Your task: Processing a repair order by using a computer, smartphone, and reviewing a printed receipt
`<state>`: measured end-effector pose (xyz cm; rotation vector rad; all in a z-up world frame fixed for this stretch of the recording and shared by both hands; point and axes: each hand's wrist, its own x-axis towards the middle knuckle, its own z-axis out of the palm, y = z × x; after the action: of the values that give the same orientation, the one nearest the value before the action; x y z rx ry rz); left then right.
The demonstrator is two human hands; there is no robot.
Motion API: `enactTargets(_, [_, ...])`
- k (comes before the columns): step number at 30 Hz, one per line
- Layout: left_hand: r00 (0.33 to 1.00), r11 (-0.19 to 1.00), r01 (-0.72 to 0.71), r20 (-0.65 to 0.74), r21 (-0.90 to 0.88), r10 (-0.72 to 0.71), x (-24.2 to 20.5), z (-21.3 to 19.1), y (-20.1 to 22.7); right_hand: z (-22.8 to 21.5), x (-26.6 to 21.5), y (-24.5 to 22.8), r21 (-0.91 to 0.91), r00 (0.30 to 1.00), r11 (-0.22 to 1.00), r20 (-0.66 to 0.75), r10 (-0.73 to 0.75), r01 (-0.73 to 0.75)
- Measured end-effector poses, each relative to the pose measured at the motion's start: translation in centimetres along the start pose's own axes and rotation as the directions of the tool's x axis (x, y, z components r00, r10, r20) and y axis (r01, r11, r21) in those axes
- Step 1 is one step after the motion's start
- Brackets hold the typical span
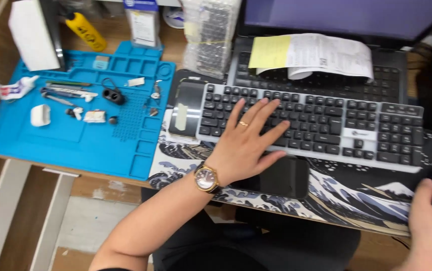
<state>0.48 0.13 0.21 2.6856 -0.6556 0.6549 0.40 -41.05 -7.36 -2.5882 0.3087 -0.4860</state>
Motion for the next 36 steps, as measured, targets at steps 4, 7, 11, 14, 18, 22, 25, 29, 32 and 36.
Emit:
enactTargets(4, [1.0, 0.999, -0.014, 0.008, -0.038, 0.015, 0.1, 0.1, 0.1, -0.8, -0.1, 0.6, -0.265, 0.871, 0.89, -0.233, -0.432, 0.371])
enactTargets(7, [0.998, 1.0, 0.016, 0.055, -0.016, -0.015, 0.1, 0.2, 0.2, -1.0, -0.2, 0.4, -0.275, 0.881, 0.899, -0.238, -0.408, 0.342])
enactTargets(11, [0.999, 1.0, 0.019, 0.04, -0.014, -0.019, 0.0, 0.1, 0.0, -0.8, -0.2, 0.3, -0.269, 0.88, 0.898, -0.235, -0.412, 0.349])
enactTargets(14, [1.0, 1.0, 0.011, 0.028, 0.004, -0.011, -0.1, -0.1, 0.1, -0.6, -0.2, 0.7, -0.285, 0.871, 0.889, -0.239, -0.429, 0.359])
enactTargets(18, [1.0, 0.999, -0.012, -0.009, 0.036, 0.013, 0.0, -0.4, 0.2, -0.5, 0.0, 0.5, -0.28, 0.89, 0.904, -0.234, -0.392, 0.325])
enactTargets(22, [1.0, 1.0, -0.011, -0.021, -0.017, 0.01, 0.1, -0.4, 0.4, -1.1, -0.1, -0.5, -0.271, 0.905, 0.915, -0.222, -0.362, 0.299])
enactTargets(25, [1.0, 1.0, -0.003, 0.007, -0.001, 0.003, 0.2, -0.4, 0.4, -1.2, -0.3, -0.7, -0.247, 0.923, 0.93, -0.208, -0.324, 0.271])
enactTargets(29, [1.0, 1.0, -0.001, 0.018, -0.02, 0.001, 0.2, -0.1, 0.2, -1.2, -0.3, -0.4, -0.237, 0.913, 0.924, -0.206, -0.351, 0.301])
enactTargets(32, [1.0, 1.0, 0.007, 0.03, -0.017, -0.007, 0.2, 0.0, 0.1, -1.1, -0.2, -0.3, -0.229, 0.906, 0.918, -0.204, -0.371, 0.324])
enactTargets(36, [0.999, 0.999, 0.02, 0.031, -0.037, -0.019, 0.3, -0.2, 0.2, -1.0, -0.2, -0.4, -0.227, 0.901, 0.915, -0.208, -0.381, 0.334])
